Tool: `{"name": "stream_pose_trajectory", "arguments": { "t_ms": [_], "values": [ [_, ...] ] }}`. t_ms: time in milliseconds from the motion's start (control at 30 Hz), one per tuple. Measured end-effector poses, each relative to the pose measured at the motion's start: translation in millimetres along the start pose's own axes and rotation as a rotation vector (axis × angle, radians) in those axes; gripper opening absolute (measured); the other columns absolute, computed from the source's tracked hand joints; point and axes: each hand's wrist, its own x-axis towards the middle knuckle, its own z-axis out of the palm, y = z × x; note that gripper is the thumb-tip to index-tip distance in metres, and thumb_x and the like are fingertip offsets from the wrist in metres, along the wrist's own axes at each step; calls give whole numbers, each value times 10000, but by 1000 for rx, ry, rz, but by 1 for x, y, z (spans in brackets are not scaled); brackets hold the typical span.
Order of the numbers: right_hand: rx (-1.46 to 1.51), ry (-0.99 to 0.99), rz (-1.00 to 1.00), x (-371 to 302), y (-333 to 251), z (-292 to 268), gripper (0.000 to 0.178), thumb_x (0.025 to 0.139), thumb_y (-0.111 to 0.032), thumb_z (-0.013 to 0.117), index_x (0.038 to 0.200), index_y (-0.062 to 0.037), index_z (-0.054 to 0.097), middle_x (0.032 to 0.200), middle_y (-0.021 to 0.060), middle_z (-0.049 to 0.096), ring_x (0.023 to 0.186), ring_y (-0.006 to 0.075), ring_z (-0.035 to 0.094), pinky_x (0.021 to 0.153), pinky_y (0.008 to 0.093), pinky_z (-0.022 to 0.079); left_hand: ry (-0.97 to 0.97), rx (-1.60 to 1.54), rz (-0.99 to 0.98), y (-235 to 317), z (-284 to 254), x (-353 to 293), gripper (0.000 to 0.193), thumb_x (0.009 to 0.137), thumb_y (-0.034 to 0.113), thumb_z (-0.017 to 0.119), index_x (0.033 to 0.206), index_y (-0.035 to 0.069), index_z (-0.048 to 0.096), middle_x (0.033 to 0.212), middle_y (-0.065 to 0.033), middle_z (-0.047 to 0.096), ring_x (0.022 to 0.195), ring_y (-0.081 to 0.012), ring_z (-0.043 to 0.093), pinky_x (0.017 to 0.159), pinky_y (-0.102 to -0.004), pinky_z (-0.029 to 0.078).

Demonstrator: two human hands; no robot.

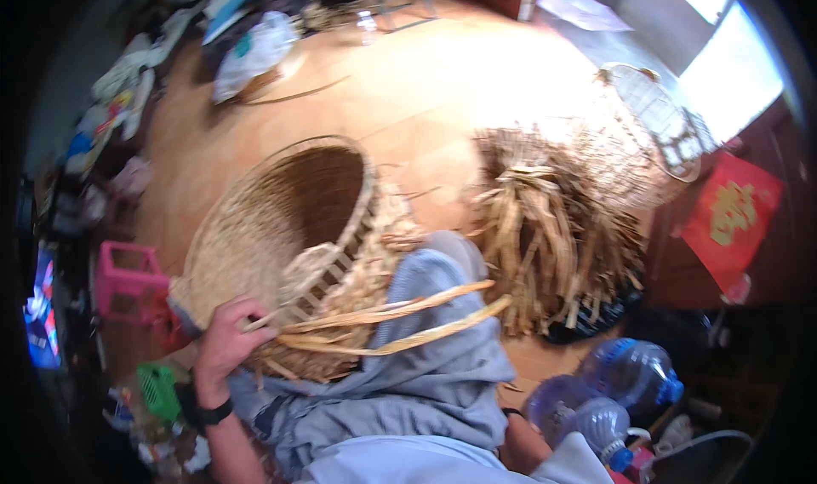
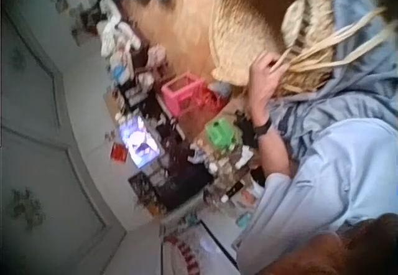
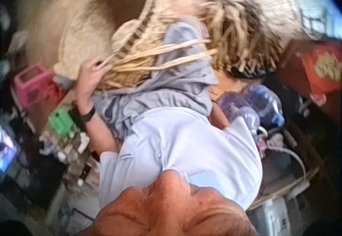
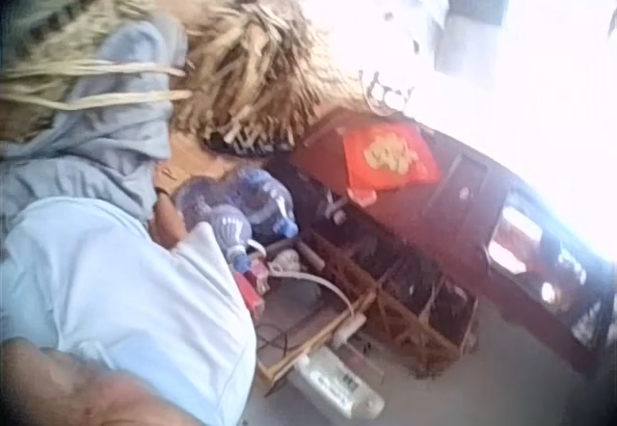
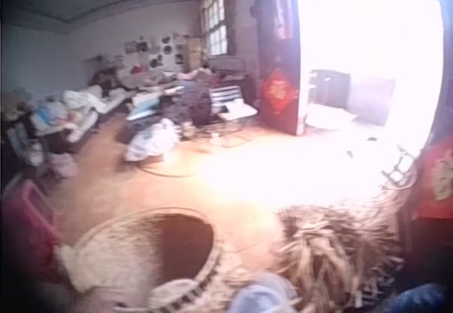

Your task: The person is weaving a large basket using bamboo or similar natural fiber strips.

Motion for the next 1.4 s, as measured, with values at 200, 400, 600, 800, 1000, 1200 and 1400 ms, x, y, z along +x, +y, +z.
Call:
{"name": "stream_pose_trajectory", "arguments": {
  "t_ms": [200, 400, 600, 800, 1000, 1200, 1400],
  "values": [
    [5, 149, -34, 7, 1, -40, 752, 964, -245, 688, 1599, -11, 361, 1661, 148, 382, 1510, 254, 365, 1238, 381, 310, -100, -91, -84, -1, -12, 1, 482, 1008, 460, 659, 959, -18, 694, 856, -120, 662, 817, -241, 652, 780, -360, 504],
    [473, 618, -440, 7, -180, -170, 238, 1043, -307, 619, 1028, -72, 655, 917, -2, 636, 823, 90, 571, 738, 273, 458, -10, -655, -163, -18, -14, -12, 591, 1082, 524, 510, 1030, -26, 717, 880, -48, 695, 870, -119, 646, 813, -280, 521],
    [511, 202, -876, -86, -353, -144, 150, 1032, -121, 638, 1113, 4, 646, 957, 59, 687, 809, 160, 685, 720, 301, 562, 3, -262, -51, 8, -15, -21, 207, 981, 159, 711, 1090, -16, 696, 927, -87, 711, 946, -159, 683, 842, -321, 544],
    [-61, 122, -990, -104, -434, -3, 191, 943, -54, 739, 1106, -38, 641, 878, 105, 701, 729, 206, 693, 621, 336, 546, 21, -24, 40, 4, -4, -14, 217, 868, 147, 767, 1025, 24, 685, 955, -151, 719, 891, -281, 711, 775, -381, 537],
    [-283, 357, -1058, -90, -463, 35, 132, 921, -66, 735, 982, -58, 618, 781, 163, 689, 682, 359, 699, 588, 432, 535, 107, -19, -35, -1, 3, -12, 198, 854, 149, 748, 1010, 39, 694, 860, -161, 716, 820, -299, 725, 723, -408, 541],
    [-343, 436, -980, -94, -464, 41, 120, 860, -4, 685, 867, -75, 589, 702, 167, 643, 620, 370, 667, 553, 459, 495, 177, -72, 3, -10, 27, -5, 154, 795, 137, 687, 909, 50, 743, 822, -198, 712, 816, -387, 710, 703, -467, 543],
    [-488, 693, -1115, -54, -443, 53, 150, 879, -39, 681, 875, -79, 537, 638, 153, 590, 564, 363, 622, 522, 481, 456, 362, 52, 119, -25, 61, 0, 167, 799, 87, 729, 946, 82, 649, 912, -121, 669, 937, -371, 643, 818, -494, 488]
  ]
}}
